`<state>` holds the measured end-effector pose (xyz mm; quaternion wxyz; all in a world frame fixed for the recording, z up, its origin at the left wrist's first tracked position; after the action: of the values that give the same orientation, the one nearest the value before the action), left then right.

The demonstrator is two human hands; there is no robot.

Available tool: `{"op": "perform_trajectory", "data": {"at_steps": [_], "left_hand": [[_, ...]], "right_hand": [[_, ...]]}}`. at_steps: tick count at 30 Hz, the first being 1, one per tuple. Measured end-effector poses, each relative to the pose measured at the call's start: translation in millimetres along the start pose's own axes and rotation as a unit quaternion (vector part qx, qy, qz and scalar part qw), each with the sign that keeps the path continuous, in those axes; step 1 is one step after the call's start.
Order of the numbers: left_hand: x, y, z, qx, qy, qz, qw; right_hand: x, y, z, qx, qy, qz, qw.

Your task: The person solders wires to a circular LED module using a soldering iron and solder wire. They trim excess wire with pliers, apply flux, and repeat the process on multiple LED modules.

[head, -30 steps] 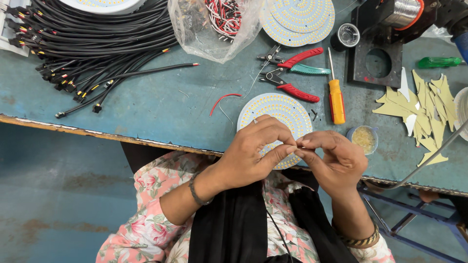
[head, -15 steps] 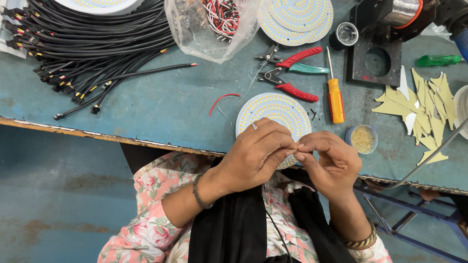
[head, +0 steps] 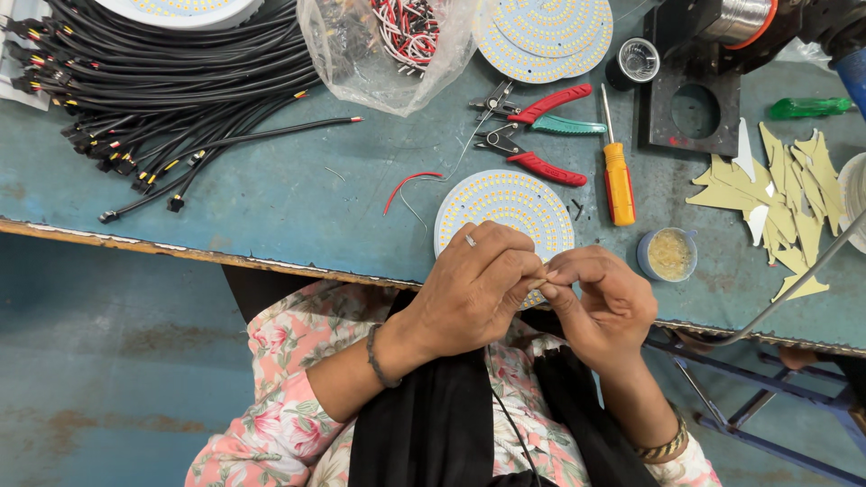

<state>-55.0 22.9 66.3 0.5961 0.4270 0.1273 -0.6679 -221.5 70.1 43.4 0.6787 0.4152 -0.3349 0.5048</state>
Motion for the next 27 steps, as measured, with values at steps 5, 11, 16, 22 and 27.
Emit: {"op": "perform_trajectory", "data": {"at_steps": [5,11,16,22,27], "left_hand": [[2,-1,-1,-0.004,-0.005,0.009,1.000],[4,-2,-1,-0.004,-0.013,0.010,1.000],[2,-3,-2,-0.001,-0.027,0.004,1.000],[0,-2,0,0.015,-0.031,-0.003,0.999],[-3,-2,1,0.018,-0.032,-0.014,0.999]], "right_hand": [[0,-2,0,-0.007,-0.001,-0.007,1.000],[-4,-1,-3,-0.009,-0.023,-0.014,1.000],[-12,1,-9,-0.012,-0.052,0.005,0.999],[-10,10,-6,0.011,-0.047,0.051,0.998],[4,13,-1,0.023,-0.008,0.044,0.999]]}}
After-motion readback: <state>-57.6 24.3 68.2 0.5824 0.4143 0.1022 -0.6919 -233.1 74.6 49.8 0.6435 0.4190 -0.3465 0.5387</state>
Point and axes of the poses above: each hand's wrist, its own z-axis towards the middle knuckle, its own y-axis out of the back of the hand, x = y × z, the point moved 7 cm from there along z, towards the middle knuckle, and after that the axes turned 4 degrees about y, right-handed, at the moved point
